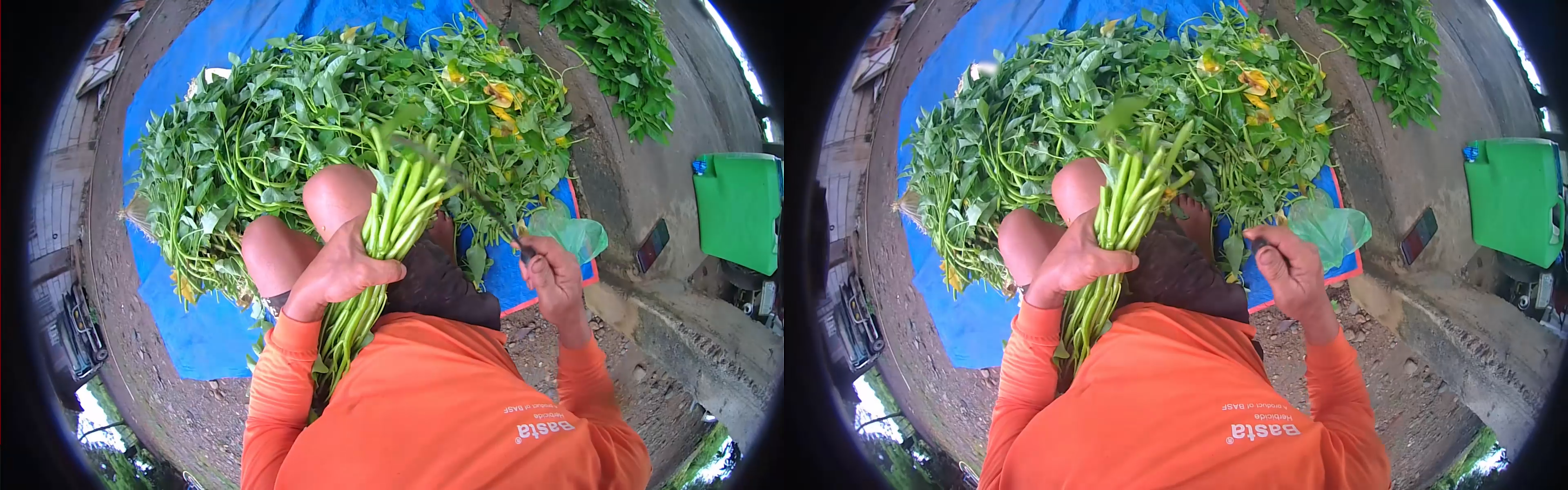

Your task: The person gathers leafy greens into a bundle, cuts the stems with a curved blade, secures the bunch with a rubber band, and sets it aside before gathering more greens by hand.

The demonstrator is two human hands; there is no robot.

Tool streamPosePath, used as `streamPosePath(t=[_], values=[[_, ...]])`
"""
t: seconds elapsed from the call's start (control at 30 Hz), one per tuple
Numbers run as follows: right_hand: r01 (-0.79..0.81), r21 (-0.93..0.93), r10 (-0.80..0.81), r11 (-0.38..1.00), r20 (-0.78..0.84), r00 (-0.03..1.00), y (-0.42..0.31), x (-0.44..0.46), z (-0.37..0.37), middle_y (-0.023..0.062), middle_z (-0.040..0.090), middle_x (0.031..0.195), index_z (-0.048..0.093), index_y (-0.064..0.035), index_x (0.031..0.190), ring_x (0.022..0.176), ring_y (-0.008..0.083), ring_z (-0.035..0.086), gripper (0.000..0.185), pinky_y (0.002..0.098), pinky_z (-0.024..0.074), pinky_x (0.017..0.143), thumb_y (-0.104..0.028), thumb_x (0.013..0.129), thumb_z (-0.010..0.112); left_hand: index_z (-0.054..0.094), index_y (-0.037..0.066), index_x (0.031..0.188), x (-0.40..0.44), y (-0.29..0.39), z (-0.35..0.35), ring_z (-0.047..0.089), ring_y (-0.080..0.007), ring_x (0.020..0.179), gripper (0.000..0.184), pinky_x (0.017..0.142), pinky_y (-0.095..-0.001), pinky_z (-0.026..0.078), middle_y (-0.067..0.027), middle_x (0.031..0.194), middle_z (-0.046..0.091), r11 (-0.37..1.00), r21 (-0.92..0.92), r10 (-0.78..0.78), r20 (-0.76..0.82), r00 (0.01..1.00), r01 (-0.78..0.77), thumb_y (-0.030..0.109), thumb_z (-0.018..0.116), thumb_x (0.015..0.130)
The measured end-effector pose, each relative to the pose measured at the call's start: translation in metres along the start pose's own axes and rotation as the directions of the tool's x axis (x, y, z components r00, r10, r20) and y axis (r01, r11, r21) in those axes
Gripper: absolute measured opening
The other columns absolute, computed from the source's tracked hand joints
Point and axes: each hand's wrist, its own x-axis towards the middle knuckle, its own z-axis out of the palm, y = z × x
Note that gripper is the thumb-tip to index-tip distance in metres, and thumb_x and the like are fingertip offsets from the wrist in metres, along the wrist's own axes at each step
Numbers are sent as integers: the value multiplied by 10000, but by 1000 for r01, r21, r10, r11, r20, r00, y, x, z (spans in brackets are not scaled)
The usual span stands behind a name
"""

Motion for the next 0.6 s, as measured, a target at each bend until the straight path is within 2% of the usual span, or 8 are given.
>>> streamPosePath(t=[0.03,0.23,0.3,0.43,0.53,0.6], values=[[63,-93,-58,994,54,997,-5,5,0,30,649,836,711,22,1229,707,106,565,414,271,460,650,-362,1084,654,566,-29,1450,1,-1,-2,602,-163,1140,751,1062,-319,464,-38,1252,671,1000,20,-8,9,1000,8,28,813,743],[62,-193,-35,979,141,989,-7,18,-2,87,714,914,729,37,1208,763,156,617,419,310,494,699,-355,1069,678,567,-39,1444,-3,-4,-8,617,-166,1109,745,1040,-317,483,-46,1234,684,997,70,-28,-8,1000,29,20,810,743],[69,-159,-47,985,138,989,-10,18,-5,104,728,927,727,42,1209,768,173,640,417,316,508,705,-347,1063,687,565,-39,1445,-4,2,-8,617,-166,1110,746,1040,-322,487,-57,1241,685,999,39,-7,-11,1000,8,27,806,742],[195,-122,-171,973,187,967,-23,28,3,123,741,939,724,48,1210,748,193,659,409,318,525,695,-328,1052,707,550,-36,1462,-2,3,-10,617,-186,1120,759,1061,-323,485,-79,1255,686,979,195,-57,-26,998,61,54,781,745],[99,-255,-45,962,209,977,-18,32,-1,135,746,940,725,50,1206,753,212,682,404,327,533,689,-321,1046,717,549,-41,1457,-3,3,-8,618,-185,1115,747,1065,-318,482,-82,1257,685,988,152,-4,-19,1000,6,57,777,753],[79,-274,-24,958,200,980,-11,33,-4,147,753,948,724,50,1203,774,224,702,405,341,538,695,-324,1047,716,552,-41,1452,-2,-1,-8,620,-179,1122,737,1058,-319,486,-80,1254,689,986,168,-2,-30,1000,7,55,774,756]])
